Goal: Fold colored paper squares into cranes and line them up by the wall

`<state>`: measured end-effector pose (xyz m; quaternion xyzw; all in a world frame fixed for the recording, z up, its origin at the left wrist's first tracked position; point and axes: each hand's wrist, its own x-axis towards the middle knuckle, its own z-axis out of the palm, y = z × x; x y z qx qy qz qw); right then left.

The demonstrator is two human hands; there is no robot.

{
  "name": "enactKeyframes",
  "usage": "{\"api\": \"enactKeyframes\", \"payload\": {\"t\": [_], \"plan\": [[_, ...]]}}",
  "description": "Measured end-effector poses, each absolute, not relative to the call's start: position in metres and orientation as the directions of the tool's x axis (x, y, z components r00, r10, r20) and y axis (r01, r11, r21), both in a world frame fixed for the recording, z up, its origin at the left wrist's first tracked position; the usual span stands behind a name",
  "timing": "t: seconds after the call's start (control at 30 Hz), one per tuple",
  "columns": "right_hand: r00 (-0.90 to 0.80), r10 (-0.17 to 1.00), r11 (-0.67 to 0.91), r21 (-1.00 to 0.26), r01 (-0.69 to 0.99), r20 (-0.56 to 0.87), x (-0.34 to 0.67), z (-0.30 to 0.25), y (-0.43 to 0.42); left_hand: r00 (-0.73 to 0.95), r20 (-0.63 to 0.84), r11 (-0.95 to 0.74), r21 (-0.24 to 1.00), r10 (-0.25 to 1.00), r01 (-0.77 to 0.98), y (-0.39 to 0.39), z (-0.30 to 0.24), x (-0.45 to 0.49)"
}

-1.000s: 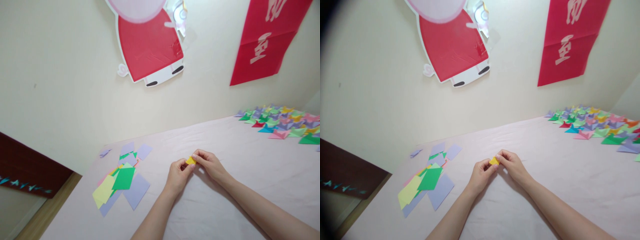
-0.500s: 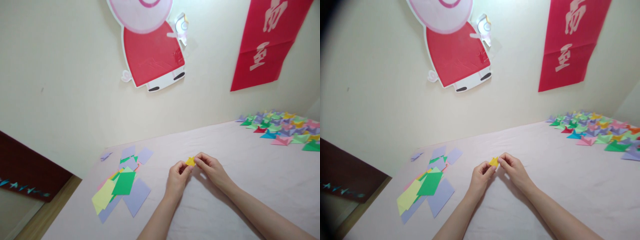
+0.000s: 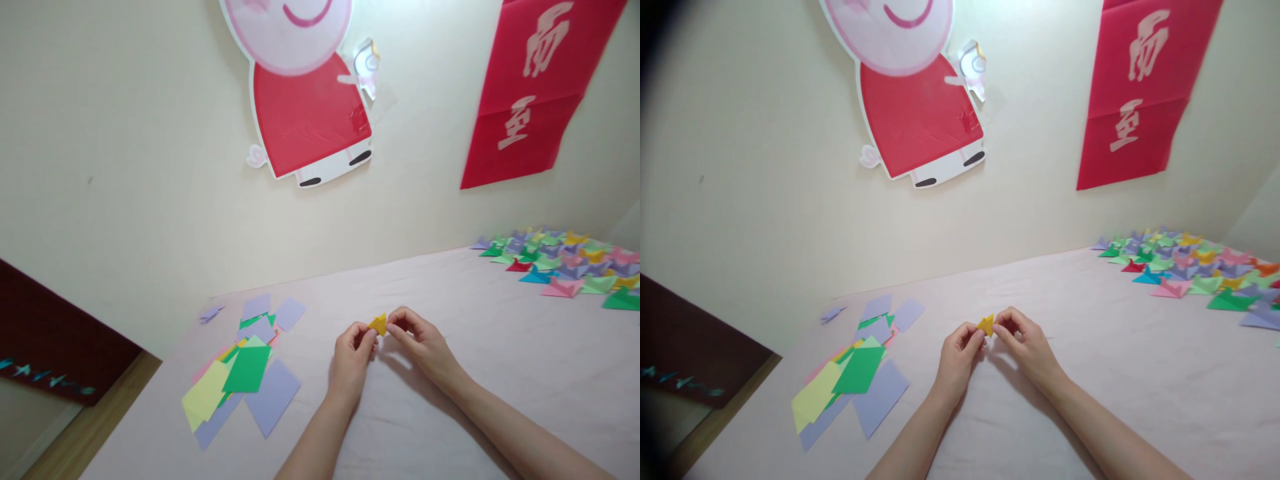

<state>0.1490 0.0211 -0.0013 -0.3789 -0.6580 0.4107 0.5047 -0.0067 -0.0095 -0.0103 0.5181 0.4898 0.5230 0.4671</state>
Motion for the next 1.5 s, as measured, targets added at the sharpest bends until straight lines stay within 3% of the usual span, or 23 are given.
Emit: {"api": "enactKeyframes", "payload": {"t": [0.4, 0.7, 1.03, 1.37, 1.5], "plan": [[-0.357, 0.755, 0.638, -0.742, 0.206, 0.550, 0.149, 0.006, 0.015, 0.006, 0.089, -0.089, 0.996, 0.996, 0.023, -0.012, -0.001, -0.006], [-0.377, 0.686, 0.724, -0.640, 0.259, 0.623, 0.149, 0.001, 0.015, 0.019, 0.121, -0.120, 0.992, 0.992, -0.022, -0.013, 0.002, -0.006], [-0.359, 0.729, 0.684, -0.616, 0.392, 0.582, 0.149, -0.001, 0.014, 0.010, 0.167, -0.167, 0.978, 0.986, 0.124, -0.017, -0.003, -0.002], [-0.473, 0.673, 0.699, -0.280, 0.658, 0.569, 0.156, 0.008, 0.012, 0.001, 0.194, -0.191, 0.964, 0.981, 0.185, -0.016, -0.010, -0.001], [-0.405, 0.780, 0.581, -0.314, 0.750, 0.477, 0.195, 0.022, 0.011, 0.002, 0.178, -0.175, 0.964, 0.984, 0.198, -0.016, -0.011, -0.002]]}}
